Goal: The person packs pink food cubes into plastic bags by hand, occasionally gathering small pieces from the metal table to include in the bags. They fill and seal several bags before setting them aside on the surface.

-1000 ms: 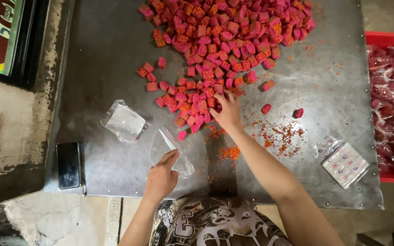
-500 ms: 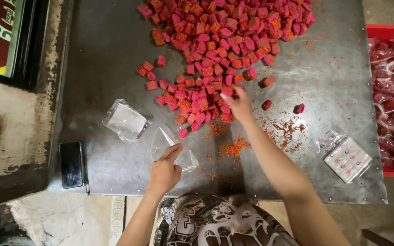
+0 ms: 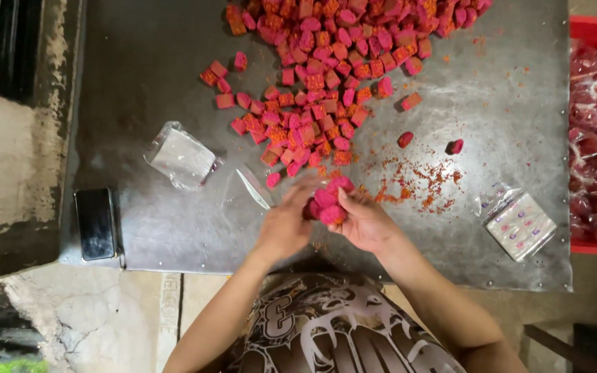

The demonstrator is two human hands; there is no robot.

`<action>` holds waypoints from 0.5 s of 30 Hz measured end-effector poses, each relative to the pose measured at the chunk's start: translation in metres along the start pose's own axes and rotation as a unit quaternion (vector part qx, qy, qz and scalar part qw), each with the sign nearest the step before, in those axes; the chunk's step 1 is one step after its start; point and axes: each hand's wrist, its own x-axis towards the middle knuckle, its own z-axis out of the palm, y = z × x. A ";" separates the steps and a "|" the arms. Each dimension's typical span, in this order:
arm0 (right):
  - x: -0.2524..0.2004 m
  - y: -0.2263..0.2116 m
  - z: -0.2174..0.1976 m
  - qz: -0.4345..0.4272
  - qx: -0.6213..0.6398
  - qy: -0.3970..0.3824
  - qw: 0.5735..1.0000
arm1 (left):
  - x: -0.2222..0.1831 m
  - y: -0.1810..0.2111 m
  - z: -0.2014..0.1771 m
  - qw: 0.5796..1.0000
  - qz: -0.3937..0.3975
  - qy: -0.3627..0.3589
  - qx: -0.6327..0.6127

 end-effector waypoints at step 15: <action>-0.011 0.009 0.035 -0.077 -0.258 0.043 0.962 | 0.013 -0.014 0.004 0.999 0.014 0.043 -0.012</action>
